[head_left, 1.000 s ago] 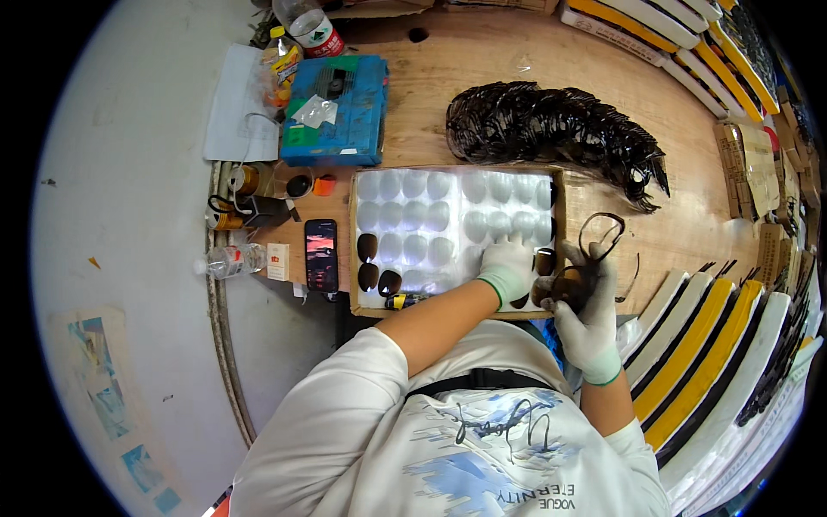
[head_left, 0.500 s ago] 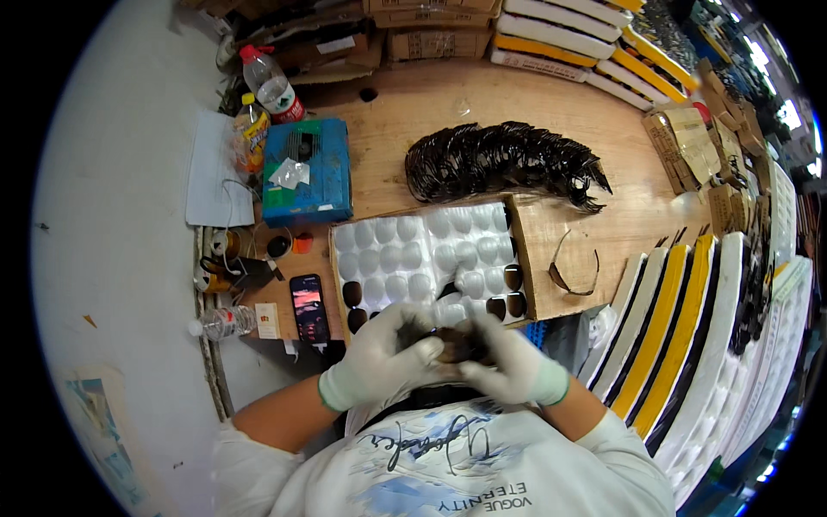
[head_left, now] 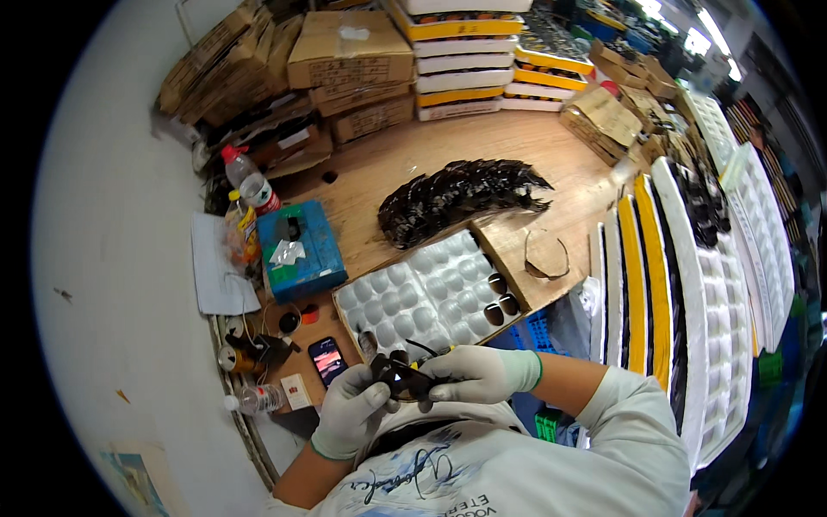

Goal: The person assembles sunglasses by inserting lenses into frames one at a time. They pick up a lens, fit it into a frame, and place the completed pair into a tray, repeating this process throughout the clip.

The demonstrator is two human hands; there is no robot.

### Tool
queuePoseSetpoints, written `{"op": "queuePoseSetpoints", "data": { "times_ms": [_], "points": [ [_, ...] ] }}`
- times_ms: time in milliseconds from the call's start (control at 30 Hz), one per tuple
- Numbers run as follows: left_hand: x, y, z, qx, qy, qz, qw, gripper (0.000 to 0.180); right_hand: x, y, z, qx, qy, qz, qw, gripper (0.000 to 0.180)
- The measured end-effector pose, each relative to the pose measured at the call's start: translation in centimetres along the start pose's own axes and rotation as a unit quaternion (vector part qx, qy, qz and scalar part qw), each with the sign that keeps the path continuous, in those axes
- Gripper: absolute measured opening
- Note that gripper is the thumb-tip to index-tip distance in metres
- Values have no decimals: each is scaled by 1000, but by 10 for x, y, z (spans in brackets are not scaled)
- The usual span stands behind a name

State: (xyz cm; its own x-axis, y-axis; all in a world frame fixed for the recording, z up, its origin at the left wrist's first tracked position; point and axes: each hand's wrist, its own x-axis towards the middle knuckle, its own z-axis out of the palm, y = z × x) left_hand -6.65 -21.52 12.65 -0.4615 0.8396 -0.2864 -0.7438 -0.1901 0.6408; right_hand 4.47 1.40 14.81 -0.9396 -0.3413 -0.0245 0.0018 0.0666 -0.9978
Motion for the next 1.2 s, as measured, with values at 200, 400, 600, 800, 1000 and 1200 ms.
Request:
{"op": "queuePoseSetpoints", "data": {
  "times_ms": [200, 400, 600, 800, 1000, 1200],
  "points": [
    [-7, -4, -13, -7, -6, 18, 1000, 26, 5, 14, 36, 34, 94, 3, 995, 22],
    [-10, -13, -10, 102, 21, 64, 992, 24, 3, 15, 69, -92, 220, -5, 971, 19],
    [-2, -7, -9, 241, -19, 19, 970, 29, -19, 4, 61, -10, 201, 69, 977, 16],
    [11, -7, 17, 223, -59, 2, 973, 25, -32, 4, 59, 129, 272, 93, 949, 15],
    [45, -24, 20, 313, -23, -16, 949, 25, -25, 25, 58, 98, 385, 143, 907, 19],
    [82, -31, 45, 360, -80, -20, 929, 27, -53, 34, 6, 18, 313, 91, 945, 42]
  ]
}}
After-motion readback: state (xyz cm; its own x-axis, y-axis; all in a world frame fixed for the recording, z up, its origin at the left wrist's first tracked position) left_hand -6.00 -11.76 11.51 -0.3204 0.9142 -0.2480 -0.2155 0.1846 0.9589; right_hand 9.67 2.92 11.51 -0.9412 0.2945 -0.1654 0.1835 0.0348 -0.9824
